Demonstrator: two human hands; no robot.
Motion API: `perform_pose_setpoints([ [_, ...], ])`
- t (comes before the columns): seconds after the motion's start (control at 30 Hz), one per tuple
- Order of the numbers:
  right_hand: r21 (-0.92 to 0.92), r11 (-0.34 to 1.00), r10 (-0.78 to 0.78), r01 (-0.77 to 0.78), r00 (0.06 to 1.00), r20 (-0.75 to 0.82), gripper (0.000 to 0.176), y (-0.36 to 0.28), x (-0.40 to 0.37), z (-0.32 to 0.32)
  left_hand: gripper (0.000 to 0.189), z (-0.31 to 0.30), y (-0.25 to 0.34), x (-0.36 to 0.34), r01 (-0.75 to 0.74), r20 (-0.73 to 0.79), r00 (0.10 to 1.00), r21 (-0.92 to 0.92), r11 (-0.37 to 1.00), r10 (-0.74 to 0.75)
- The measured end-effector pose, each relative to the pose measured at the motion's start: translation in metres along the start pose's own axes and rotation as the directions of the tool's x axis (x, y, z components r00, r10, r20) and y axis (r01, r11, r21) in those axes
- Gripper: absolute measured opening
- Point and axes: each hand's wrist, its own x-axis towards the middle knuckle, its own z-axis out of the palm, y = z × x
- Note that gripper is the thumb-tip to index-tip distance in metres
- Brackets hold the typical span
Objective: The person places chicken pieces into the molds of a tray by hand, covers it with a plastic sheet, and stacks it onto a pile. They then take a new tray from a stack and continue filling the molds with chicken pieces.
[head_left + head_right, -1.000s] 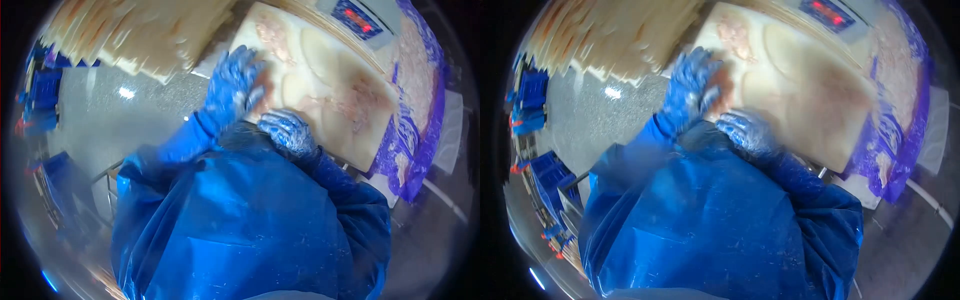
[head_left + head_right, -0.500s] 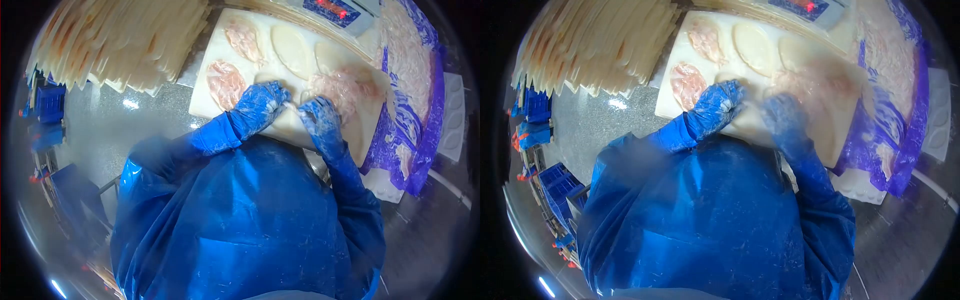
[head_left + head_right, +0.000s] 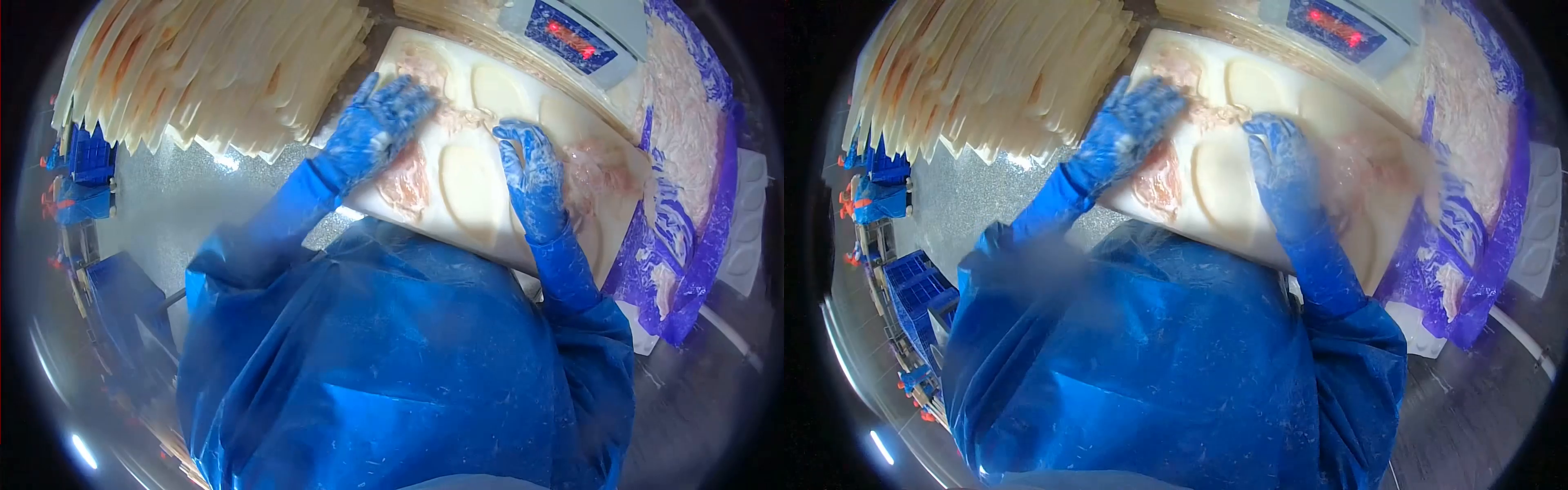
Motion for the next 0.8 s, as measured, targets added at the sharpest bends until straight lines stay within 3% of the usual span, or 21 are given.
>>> perform_pose_setpoints([
  [0.07,-0.018,1.0,0.012,-0.011,0.999,0.042,0.024,-0.006,0.003,0.014,0.056,0.002,-0.005,-0.01,0.074,-0.249,0.964,-0.073,0.995,-0.09],
  [0.13,-0.085,0.993,-0.089,0.087,0.996,-0.011,0.03,-0.015,0.022,0.037,0.062,0.007,-0.001,0.001,0.086,-0.235,0.965,-0.124,0.989,-0.113],
  [0.2,-0.137,0.983,-0.113,0.123,0.991,0.076,0.036,-0.015,0.016,0.05,0.064,0.018,0.001,0.002,0.01,-0.064,0.998,-0.141,0.99,-0.019],
  [0.27,-0.261,0.922,-0.221,0.287,0.941,0.255,0.035,-0.013,-0.003,0.052,0.068,0.005,-0.005,-0.005,-0.01,-0.038,0.999,-0.094,0.996,0.007],
  [0.3,-0.085,0.981,-0.149,0.174,0.958,0.243,0.035,-0.009,-0.007,0.051,0.069,0.0,-0.004,-0.01,0.042,-0.047,0.998,-0.097,0.994,-0.047],
  [0.33,-0.085,0.981,-0.147,0.174,0.956,0.254,0.035,-0.008,-0.012,0.048,0.07,-0.003,-0.001,-0.016,0.099,-0.051,0.993,-0.106,0.989,-0.105],
  [0.37,-0.138,0.984,-0.075,0.115,0.961,0.266,0.037,-0.016,-0.007,0.039,0.063,-0.003,0.004,-0.015,0.11,-0.159,0.979,-0.1,0.989,-0.125],
  [0.4,-0.192,0.98,-0.002,0.056,0.962,0.272,0.039,-0.02,-0.004,0.035,0.063,-0.002,0.007,-0.013,0.11,-0.16,0.979,-0.104,0.988,-0.126],
  [0.43,-0.265,0.958,-0.101,0.113,0.993,0.056,0.032,-0.016,0.003,0.044,0.056,-0.001,0.01,-0.012,0.126,-0.206,0.964,-0.192,0.973,-0.165],
  [0.5,-0.264,0.961,-0.059,0.084,0.993,0.102,0.028,-0.017,0.009,0.051,0.036,0.013,0.012,-0.002,0.082,-0.334,0.925,-0.283,0.956,-0.179],
  [0.57,-0.287,0.958,0.055,0.0,0.981,0.184,0.02,-0.018,0.008,0.053,0.034,0.02,0.007,0.006,0.037,-0.347,0.926,-0.302,0.953,-0.146],
  [0.63,-0.298,0.954,0.003,0.042,0.988,0.151,0.019,-0.018,0.001,0.053,0.031,0.019,0.01,0.012,0.02,-0.354,0.92,-0.383,0.924,-0.166],
  [0.73,-0.307,0.948,-0.061,0.085,0.994,0.087,0.016,-0.021,-0.007,0.054,0.031,0.032,0.012,0.026,0.038,-0.271,0.954,-0.318,0.947,-0.129],
  [0.77,-0.292,0.956,0.012,0.029,0.99,0.137,0.016,-0.021,-0.008,0.053,0.03,0.016,0.017,0.03,0.11,-0.18,0.967,-0.336,0.935,-0.179],
  [0.8,-0.284,0.958,0.086,-0.03,0.979,0.183,0.016,-0.021,-0.008,0.05,0.03,0.006,0.015,0.034,0.106,-0.183,0.968,-0.334,0.937,-0.175],
])
